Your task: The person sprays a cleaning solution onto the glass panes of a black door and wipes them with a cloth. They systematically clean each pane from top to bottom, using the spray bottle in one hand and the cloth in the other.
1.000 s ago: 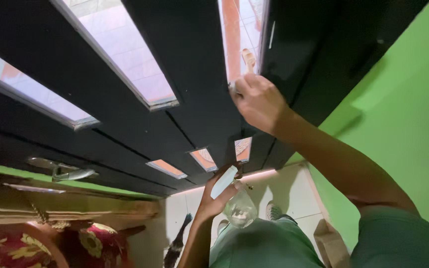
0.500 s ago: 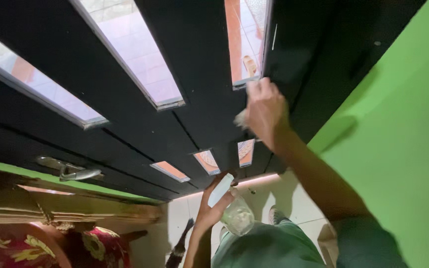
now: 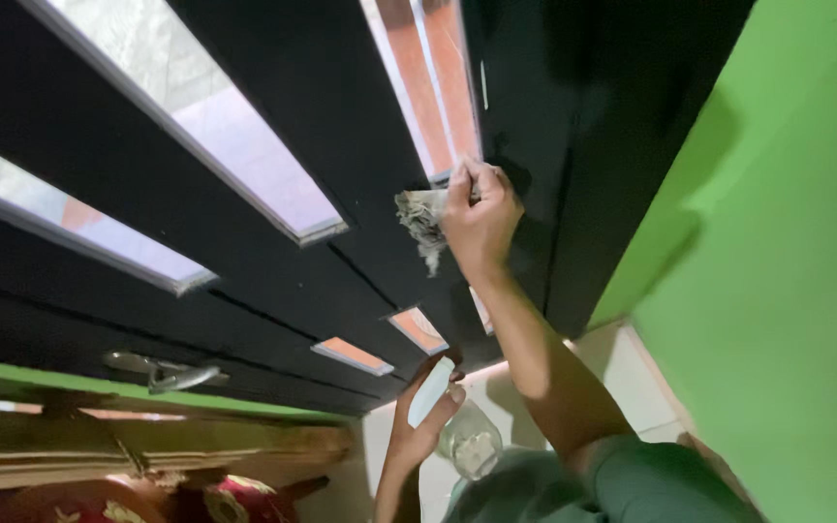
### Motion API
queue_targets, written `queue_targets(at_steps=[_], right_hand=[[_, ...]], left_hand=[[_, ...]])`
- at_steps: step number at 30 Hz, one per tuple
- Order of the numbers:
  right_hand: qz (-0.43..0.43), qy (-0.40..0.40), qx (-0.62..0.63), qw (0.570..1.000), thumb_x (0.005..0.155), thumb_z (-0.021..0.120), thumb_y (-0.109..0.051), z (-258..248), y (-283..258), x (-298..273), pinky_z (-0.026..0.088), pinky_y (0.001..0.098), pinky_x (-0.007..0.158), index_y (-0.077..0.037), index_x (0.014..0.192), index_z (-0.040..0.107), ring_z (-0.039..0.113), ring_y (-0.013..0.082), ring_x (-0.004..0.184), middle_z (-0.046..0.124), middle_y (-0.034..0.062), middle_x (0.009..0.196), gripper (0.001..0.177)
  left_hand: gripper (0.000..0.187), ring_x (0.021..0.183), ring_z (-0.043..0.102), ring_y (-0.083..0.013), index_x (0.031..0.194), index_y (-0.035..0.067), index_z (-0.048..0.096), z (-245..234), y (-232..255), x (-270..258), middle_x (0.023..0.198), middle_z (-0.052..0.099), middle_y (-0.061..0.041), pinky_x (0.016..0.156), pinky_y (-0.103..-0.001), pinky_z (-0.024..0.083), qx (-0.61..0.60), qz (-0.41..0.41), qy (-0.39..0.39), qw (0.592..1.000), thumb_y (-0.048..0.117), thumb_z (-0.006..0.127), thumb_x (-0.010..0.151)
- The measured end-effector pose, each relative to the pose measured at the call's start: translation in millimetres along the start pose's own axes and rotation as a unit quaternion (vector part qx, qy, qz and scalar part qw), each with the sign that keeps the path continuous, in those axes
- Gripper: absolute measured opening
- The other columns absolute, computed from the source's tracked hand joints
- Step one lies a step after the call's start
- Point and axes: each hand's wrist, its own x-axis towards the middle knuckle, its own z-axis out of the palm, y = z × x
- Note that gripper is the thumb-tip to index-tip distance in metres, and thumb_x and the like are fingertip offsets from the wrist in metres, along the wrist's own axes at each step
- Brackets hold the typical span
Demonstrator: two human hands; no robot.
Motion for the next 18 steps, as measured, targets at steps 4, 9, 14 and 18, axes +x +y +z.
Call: queue_targets(at_steps=[4,9,14,18], right_hand=[[-0.109,0.057,0.071,0.990,0.104,0.062,-0.006,2,-5,7,0.059,0.0377,0.083,0.005,0.116,0.070,0.073,0.0295,0.094,0.073,0.0167,0.102,0.019],[-0.075,0.047,0.010,0.996,0.102,0.065,-0.005,-4,12,-11,0.060,0.0335,0.075,0.003,0.112,0.072,0.074,0.0246,0.090,0.073,0.0157,0.100,0.014],[-0.092,0.098,0.003,0.991,0.101,0.066,0.000,15,9,7,0.058,0.0368,0.072,0.005,0.112,0.072,0.071,0.0273,0.085,0.070,0.0154,0.094,0.014],[-0.154,0.098,0.038,0.982,0.102,0.063,0.003,15,4,11,0.060,0.0356,0.075,0.008,0.117,0.068,0.072,0.0286,0.090,0.068,0.0175,0.103,0.016]], left_hand=[[0.058,0.110,0.066,-0.0179,0.138,-0.003,0.057,-9,0,-3,0.121,0.071,-0.013,0.095,-0.034,0.052,0.040,0.001,0.011,0.999,0.021,0.070,0.086],[0.060,0.105,0.066,-0.0178,0.138,-0.002,0.058,-9,4,-3,0.118,0.072,-0.012,0.094,-0.033,0.052,0.077,0.012,0.044,0.996,0.023,0.073,0.085],[0.064,0.101,0.064,-0.0171,0.141,-0.001,0.057,-7,10,-5,0.115,0.069,-0.010,0.090,-0.033,0.052,0.047,-0.001,0.038,0.998,0.024,0.074,0.085],[0.064,0.106,0.066,-0.0153,0.140,0.000,0.057,-6,14,-5,0.116,0.071,-0.008,0.093,-0.032,0.053,0.051,0.000,0.024,0.998,0.026,0.074,0.084]])
